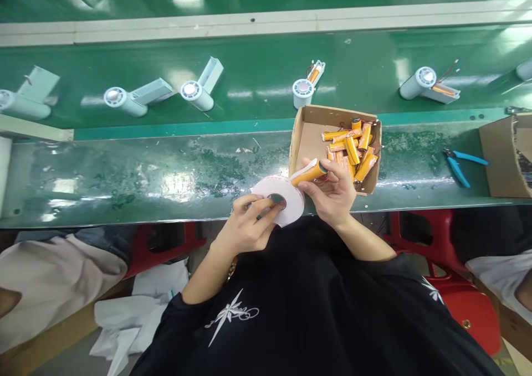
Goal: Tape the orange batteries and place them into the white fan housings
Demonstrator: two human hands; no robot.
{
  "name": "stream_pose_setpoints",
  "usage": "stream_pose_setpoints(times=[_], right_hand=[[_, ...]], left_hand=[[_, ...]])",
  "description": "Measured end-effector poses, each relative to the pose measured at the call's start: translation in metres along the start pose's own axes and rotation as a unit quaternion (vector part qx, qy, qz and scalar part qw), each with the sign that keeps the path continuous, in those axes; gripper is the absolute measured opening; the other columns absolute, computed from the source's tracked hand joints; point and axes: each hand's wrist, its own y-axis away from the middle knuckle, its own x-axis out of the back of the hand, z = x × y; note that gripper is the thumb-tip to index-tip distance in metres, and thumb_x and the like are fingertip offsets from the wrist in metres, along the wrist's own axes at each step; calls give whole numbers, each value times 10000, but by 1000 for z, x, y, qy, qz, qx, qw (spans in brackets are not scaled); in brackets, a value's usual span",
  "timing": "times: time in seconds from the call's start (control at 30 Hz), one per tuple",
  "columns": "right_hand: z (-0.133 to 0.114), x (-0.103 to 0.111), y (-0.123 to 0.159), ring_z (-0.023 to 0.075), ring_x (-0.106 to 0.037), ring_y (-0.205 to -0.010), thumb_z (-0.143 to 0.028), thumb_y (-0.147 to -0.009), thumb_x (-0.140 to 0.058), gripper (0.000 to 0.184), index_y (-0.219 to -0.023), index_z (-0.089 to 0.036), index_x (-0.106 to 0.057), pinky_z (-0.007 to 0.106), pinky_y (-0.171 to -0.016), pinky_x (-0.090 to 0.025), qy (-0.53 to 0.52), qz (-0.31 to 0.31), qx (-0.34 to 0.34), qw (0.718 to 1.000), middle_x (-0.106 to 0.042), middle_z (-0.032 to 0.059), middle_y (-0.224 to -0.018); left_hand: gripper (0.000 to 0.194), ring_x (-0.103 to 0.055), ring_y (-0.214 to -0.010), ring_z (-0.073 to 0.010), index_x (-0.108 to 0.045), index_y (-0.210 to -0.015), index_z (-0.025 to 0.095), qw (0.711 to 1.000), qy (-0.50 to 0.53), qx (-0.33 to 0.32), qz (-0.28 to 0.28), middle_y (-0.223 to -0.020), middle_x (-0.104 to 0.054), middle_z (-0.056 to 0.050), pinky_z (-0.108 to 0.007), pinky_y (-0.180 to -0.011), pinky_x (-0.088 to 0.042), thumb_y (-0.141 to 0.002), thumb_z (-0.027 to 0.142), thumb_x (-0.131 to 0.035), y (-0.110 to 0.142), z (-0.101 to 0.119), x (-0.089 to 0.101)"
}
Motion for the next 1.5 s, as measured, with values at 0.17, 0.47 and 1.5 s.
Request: stream_pose_setpoints(times=[0.17, 0.47, 1.5], right_hand=[[-2, -8, 7, 265, -873, -1069, -454, -915, -926, 543, -1379, -417, -646, 397, -840, -780, -11, 25, -31, 999, -854, -1, -1219], [-34, 37, -72, 258, -885, -965, -328, -746, -1061, 572, -1260, -333, -809, 362, -823, -778, -58, 0, -1, 998, -893, 5, -1079], [-2, 7, -10, 311, -823, -1226, -596, -873, -907, 656, -1398, -459, -539, 568, -1018, -728, -30, 58, -91, 994, -819, -1, -1222]], left_hand=[[407, -585, -1160, -280, -767, -1335, 161, 1000, -15, -1, 21, -1131, -786, -95, -405, -1012, -550, -935, 211, -823, -2, 0, -2], [280, -621, -949, -186, -764, -1304, 208, 998, 37, -59, 6, -1011, -757, -27, -331, -889, -607, -1025, 215, -783, -2, 18, 21], [472, -530, -1060, -284, -778, -1315, 244, 999, 9, -40, 10, -1006, -723, -78, -423, -929, -512, -858, 315, -875, 3, -12, 19]])
